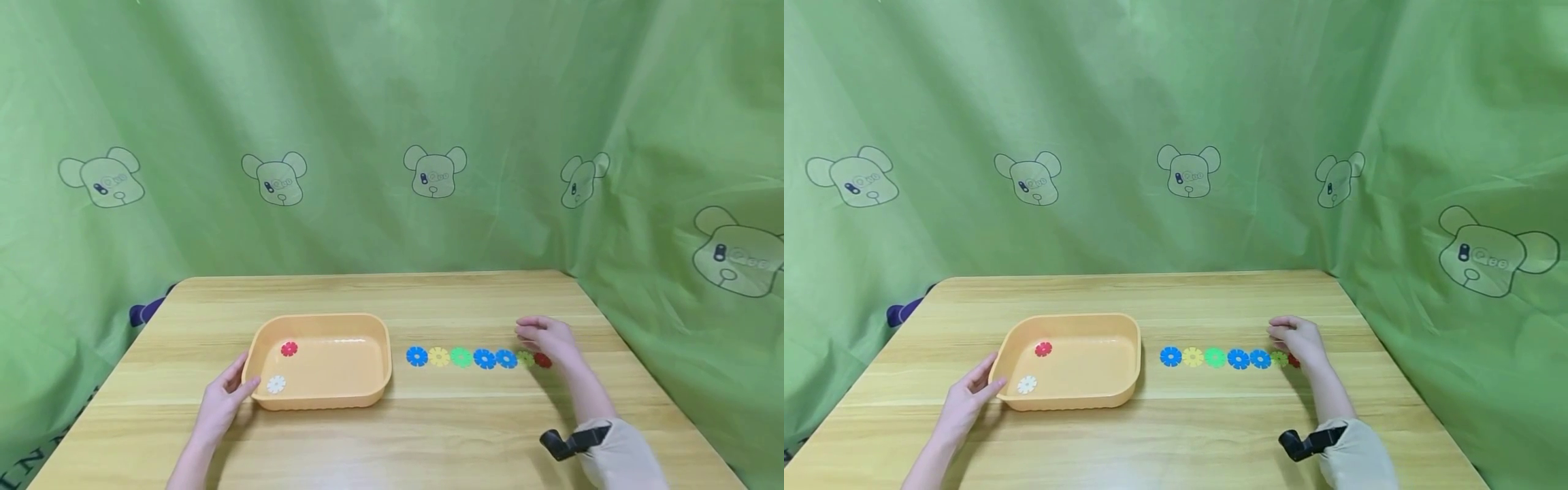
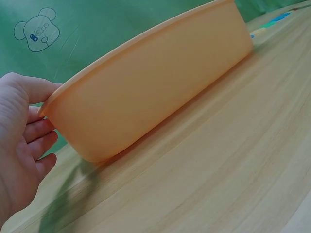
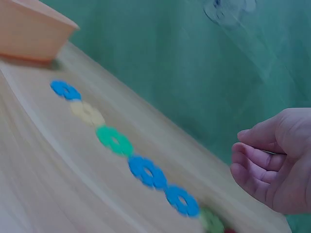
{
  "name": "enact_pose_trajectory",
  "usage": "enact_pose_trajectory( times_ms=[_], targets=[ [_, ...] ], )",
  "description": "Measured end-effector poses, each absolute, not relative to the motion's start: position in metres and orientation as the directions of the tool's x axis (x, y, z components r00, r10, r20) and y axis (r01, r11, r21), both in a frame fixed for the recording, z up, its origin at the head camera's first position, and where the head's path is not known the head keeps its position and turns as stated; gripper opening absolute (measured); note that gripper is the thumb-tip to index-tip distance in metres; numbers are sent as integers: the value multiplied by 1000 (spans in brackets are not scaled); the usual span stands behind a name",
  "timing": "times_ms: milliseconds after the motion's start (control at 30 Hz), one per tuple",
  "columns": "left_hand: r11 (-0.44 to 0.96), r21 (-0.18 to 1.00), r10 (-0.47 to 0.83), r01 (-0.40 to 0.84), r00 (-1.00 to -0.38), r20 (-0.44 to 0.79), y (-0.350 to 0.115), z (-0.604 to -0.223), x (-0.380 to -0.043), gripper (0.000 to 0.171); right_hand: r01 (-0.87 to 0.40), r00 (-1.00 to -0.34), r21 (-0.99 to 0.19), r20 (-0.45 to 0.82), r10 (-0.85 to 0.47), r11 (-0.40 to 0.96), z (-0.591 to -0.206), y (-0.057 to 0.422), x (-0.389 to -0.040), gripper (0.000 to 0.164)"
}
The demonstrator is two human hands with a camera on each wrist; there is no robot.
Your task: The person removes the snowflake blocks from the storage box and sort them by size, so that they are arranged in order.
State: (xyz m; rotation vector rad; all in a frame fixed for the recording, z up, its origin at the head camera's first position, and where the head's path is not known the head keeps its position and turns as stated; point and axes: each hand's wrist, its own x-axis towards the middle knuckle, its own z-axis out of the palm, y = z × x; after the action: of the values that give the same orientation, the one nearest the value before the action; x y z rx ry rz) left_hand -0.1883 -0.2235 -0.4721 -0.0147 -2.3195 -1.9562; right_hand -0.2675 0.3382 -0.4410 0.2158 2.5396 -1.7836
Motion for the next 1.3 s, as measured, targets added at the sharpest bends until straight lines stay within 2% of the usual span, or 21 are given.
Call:
enact_pose_trajectory(
  times_ms=[133, 300, 633, 1067, 1300],
  targets=[
    [170, 982, -56, 82, -994, 92, -224, -472, -188, 64, 76, -997, -950, -65, 47, 304, -414, 299, -259, 47],
    [170, 982, -55, 80, -994, 90, -223, -472, -188, 64, 30, -999, -963, -35, -13, 267, -403, 268, -259, 39],
    [169, 983, -55, 71, -995, 81, -225, -471, -188, 65, 13, -994, -978, -35, -103, 208, -401, 202, -264, 34],
    [170, 983, -55, 70, -995, 80, -224, -471, -188, 65, -36, -962, -979, -20, -271, 198, -403, 109, -264, 28],
    [179, 981, -55, 69, -995, 80, -225, -471, -189, 65, -1, -936, -983, -63, -347, 182, -403, 72, -267, 29]
  ],
)
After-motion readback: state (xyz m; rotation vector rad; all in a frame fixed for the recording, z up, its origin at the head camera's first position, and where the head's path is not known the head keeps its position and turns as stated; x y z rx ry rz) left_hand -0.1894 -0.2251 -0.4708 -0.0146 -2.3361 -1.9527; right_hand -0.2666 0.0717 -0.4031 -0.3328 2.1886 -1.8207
